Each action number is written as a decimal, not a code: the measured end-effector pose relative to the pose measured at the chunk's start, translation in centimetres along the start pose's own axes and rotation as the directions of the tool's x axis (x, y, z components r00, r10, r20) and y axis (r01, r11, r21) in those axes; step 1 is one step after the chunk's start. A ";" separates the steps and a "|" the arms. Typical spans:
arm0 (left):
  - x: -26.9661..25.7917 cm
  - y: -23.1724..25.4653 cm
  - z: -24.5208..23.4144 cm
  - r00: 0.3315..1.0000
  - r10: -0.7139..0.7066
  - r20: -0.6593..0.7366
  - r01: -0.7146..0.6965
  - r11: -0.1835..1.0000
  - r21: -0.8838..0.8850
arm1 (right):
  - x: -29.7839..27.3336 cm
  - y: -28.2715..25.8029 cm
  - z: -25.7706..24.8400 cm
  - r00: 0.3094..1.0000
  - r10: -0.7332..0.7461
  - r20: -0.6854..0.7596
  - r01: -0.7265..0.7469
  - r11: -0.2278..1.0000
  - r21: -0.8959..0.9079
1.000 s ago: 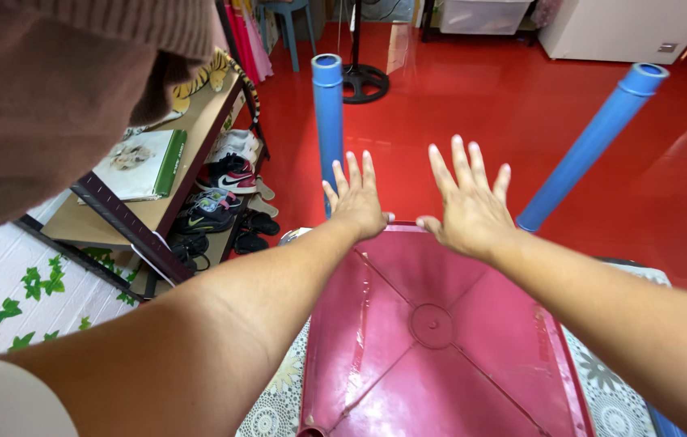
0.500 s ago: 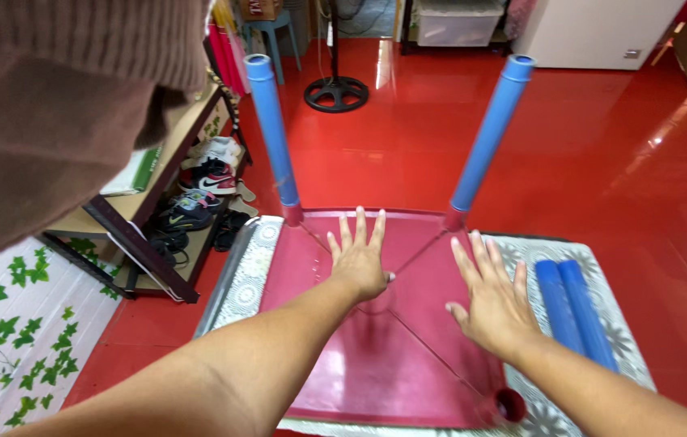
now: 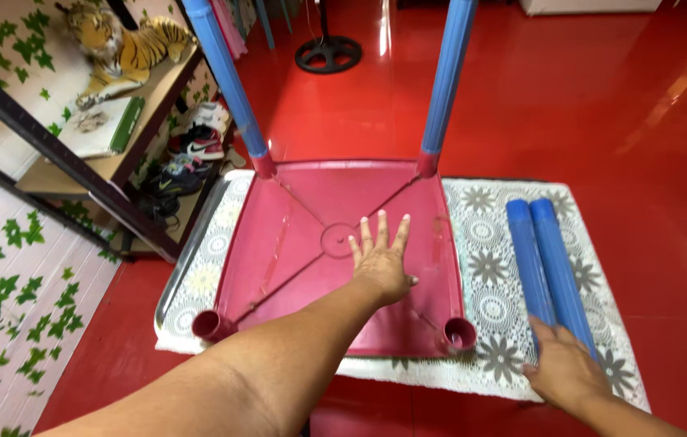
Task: The person inserts blue plastic poles into the four corner sockets of an upside-down pink plastic table base. They repeatedly insert and remove the poles, adjusting their fit, and leave the table base with the poles attached.
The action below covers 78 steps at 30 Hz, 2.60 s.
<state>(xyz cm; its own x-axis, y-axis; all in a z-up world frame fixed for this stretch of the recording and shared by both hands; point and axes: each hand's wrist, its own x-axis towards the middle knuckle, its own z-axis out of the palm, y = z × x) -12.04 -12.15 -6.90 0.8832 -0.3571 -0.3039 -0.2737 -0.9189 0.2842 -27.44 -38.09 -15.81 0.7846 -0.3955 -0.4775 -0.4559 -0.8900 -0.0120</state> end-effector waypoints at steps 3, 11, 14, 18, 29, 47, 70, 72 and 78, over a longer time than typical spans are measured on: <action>-0.5 1.1 2.7 1.000 -0.018 0.024 0.019 0.999 -0.034 | 2.0 3.5 4.1 0.991 0.108 0.082 -0.111 0.993 0.036; -1.8 0.6 6.8 0.996 -0.051 0.075 0.054 0.998 -0.039 | 5.0 6.2 10.1 0.972 0.218 0.088 -0.230 0.961 0.155; -2.0 0.0 7.3 0.995 -0.064 0.077 0.068 0.997 -0.042 | 5.7 6.4 11.0 0.965 0.260 0.025 -0.259 0.943 0.207; -2.5 -0.6 7.7 0.994 -0.095 0.063 0.097 0.994 -0.042 | 6.5 6.0 11.3 0.965 0.259 0.032 -0.259 0.940 0.221; -3.4 1.2 5.4 0.996 -0.077 0.032 0.079 0.996 -0.051 | 1.8 3.2 5.0 0.975 0.207 -0.083 -0.167 0.925 0.340; -5.6 1.1 -4.0 0.998 0.053 -0.037 -0.053 0.999 -0.008 | 4.8 7.6 -14.6 0.757 0.012 -0.654 0.177 0.959 0.223; -7.9 -6.1 -10.9 0.898 0.258 -0.357 -0.341 0.920 -0.192 | -15.2 -13.5 -36.0 0.746 -0.249 -0.618 0.311 0.950 -0.008; -8.1 -7.0 -10.9 0.892 0.273 -0.360 -0.360 0.911 -0.202 | -16.6 -16.2 -36.1 0.718 -0.326 -0.615 0.371 0.927 -0.058; -8.2 -11.1 -10.1 0.879 0.247 -0.408 -0.360 0.905 -0.226 | -19.1 -22.4 -35.7 0.663 -0.474 -0.580 0.489 0.860 -0.144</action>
<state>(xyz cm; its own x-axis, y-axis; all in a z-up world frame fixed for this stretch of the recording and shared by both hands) -12.41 2.72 1.63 0.8640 -0.4722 0.1744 -0.4792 -0.6654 0.5724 -17.25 -18.74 24.98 0.9796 0.0279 0.1991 0.0519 -0.9918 -0.1167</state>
